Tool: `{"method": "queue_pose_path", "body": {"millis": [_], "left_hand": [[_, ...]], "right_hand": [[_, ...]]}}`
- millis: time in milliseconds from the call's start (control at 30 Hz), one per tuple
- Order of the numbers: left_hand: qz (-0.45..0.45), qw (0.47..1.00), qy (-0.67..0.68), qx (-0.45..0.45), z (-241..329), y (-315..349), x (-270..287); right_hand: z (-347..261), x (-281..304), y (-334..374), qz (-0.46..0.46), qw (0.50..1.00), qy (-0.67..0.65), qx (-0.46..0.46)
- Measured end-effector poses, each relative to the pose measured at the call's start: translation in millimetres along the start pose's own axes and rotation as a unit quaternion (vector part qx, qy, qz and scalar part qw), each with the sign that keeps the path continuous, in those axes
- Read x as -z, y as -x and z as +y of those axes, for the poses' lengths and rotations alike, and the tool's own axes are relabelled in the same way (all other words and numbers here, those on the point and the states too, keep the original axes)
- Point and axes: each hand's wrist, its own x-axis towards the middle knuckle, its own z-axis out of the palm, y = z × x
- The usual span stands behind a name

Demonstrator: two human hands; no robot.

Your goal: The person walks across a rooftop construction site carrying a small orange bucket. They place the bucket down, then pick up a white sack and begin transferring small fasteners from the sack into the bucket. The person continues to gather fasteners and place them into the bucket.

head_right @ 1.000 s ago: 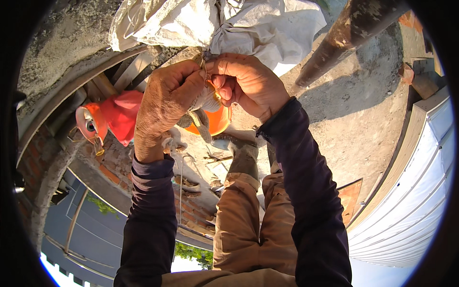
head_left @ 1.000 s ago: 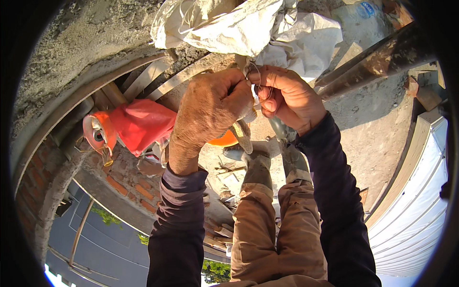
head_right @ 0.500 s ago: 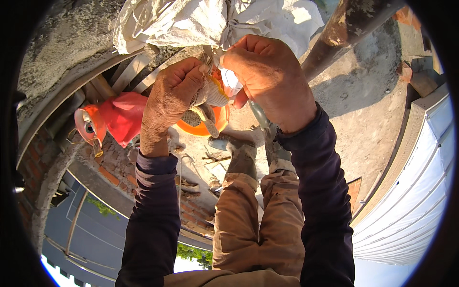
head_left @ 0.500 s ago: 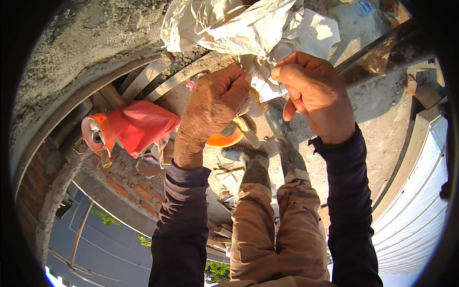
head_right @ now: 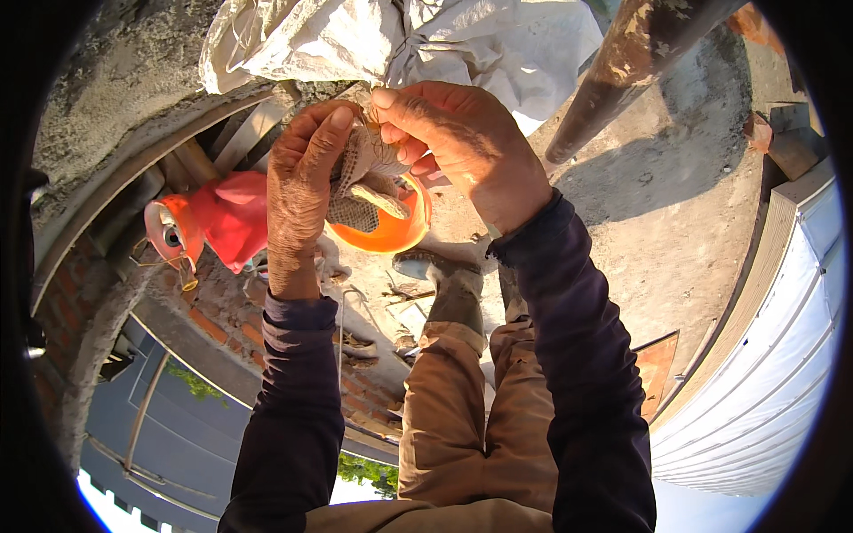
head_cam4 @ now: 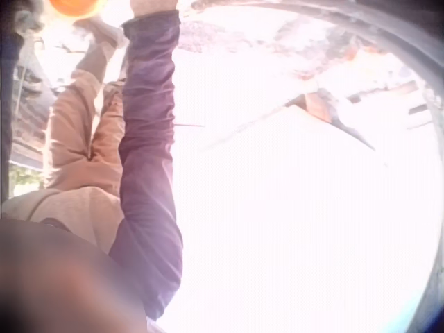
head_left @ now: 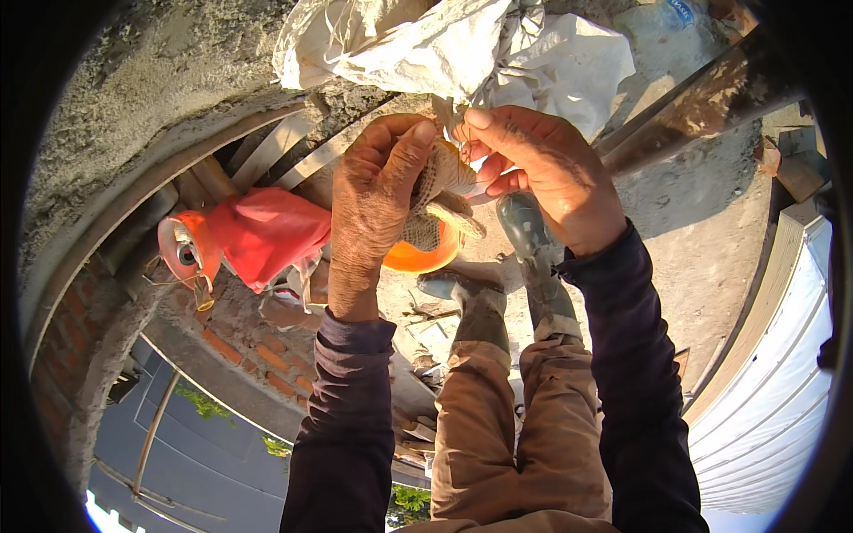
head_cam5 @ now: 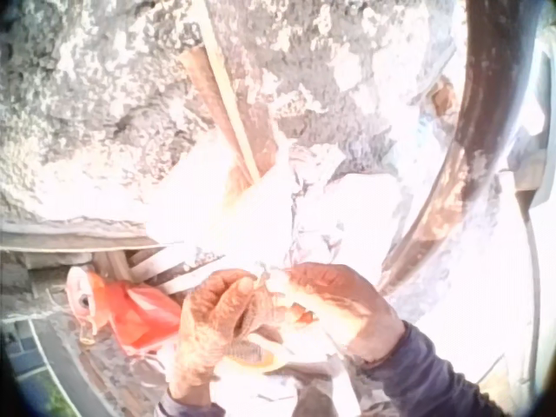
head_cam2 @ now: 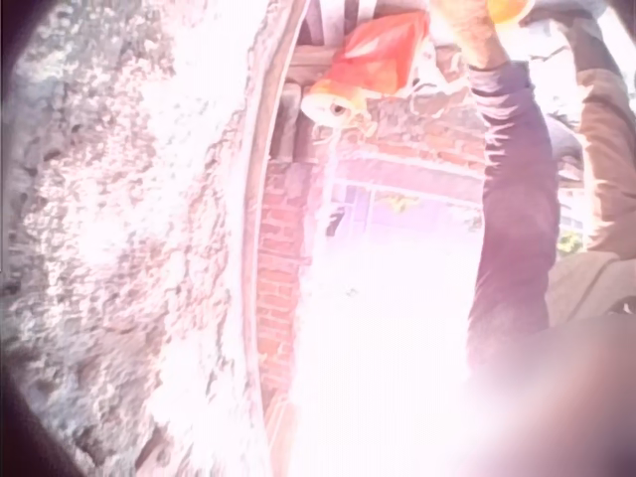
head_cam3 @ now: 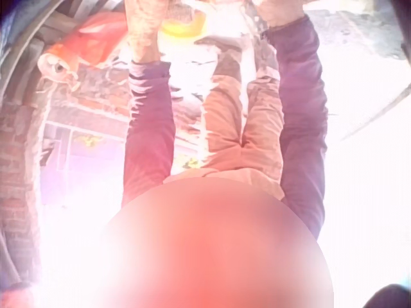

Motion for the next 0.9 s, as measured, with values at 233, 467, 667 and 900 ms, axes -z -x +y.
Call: {"method": "queue_pose_path", "body": {"millis": [233,467,667,900], "left_hand": [[-0.049,0.998,-0.009,0.047,30,-40,1],[-0.069,0.979,0.141,0.128,15,-39,-7],[-0.119,0.95,0.25,0.143,4,-50,-8],[-0.199,0.933,0.234,0.185,8,-58,3]], "right_hand": [[8,-11,-2,-0.016,0.984,0.121,0.132],[3,-3,11,0.145,0.742,0.554,0.348],[8,13,17,0.15,0.964,0.155,0.154],[22,14,17,0.05,0.989,-0.119,-0.077]]}}
